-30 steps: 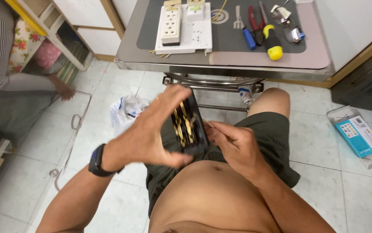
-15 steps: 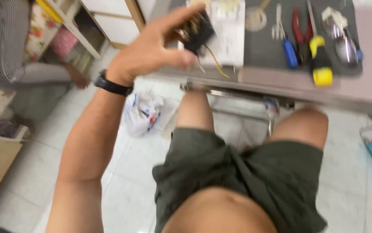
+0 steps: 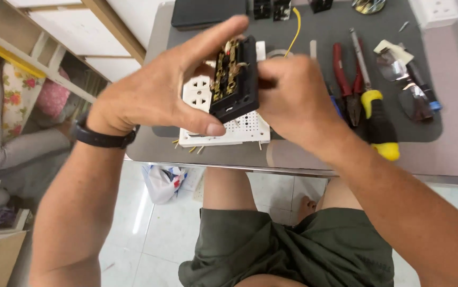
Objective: Wiring and assembling an electrical panel by connecting wires to switches and outlets using a screwdriver.
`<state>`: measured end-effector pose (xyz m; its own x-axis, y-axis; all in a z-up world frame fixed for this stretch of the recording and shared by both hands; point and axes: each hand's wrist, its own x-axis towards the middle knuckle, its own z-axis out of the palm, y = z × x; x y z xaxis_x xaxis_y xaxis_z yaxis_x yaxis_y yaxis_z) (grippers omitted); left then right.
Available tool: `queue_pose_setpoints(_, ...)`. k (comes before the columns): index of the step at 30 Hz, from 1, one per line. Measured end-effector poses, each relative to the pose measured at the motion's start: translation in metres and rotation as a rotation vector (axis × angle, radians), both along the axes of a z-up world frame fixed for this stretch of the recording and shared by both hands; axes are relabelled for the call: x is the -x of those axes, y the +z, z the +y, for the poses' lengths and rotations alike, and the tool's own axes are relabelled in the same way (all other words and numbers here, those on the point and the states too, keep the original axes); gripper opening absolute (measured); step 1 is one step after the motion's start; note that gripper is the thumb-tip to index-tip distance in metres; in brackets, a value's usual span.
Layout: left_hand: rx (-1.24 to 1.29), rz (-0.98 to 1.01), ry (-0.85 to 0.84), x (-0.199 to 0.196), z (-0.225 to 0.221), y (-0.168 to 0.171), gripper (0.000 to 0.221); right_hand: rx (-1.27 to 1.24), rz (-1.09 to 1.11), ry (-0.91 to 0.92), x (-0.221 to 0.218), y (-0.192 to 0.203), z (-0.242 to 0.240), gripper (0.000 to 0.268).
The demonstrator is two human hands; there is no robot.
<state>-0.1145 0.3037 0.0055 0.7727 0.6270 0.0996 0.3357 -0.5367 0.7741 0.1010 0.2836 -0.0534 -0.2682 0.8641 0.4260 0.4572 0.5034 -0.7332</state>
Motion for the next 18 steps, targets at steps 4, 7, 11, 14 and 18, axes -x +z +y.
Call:
queue_pose_setpoints(4, -0.228, 0.163, -0.067, -0.001, 0.013, 0.008, 0.101, 0.067, -0.01, 0.124, -0.001, 0.0, 0.015, 0.029)
queue_pose_setpoints(7, -0.3, 0.314, 0.013, -0.007, 0.008, 0.024, 0.086, 0.143, -0.065, 0.168, -0.004, -0.001, 0.018, 0.023)
queue_pose_setpoints(11, -0.388, 0.511, 0.092, -0.012, 0.011, 0.031, 0.059, 0.331, 0.08, 0.311, -0.004, -0.006, 0.027, 0.008)
queue_pose_setpoints(14, -0.521, 0.366, -0.027, -0.01, 0.018, 0.024, 0.057, 0.368, -0.071, 0.313, -0.006, -0.015, 0.039, 0.012)
queue_pose_setpoints(18, -0.593, 0.286, -0.072, -0.014, 0.019, 0.015, 0.056, 0.238, -0.068, 0.288, -0.016, -0.048, 0.054, 0.036)
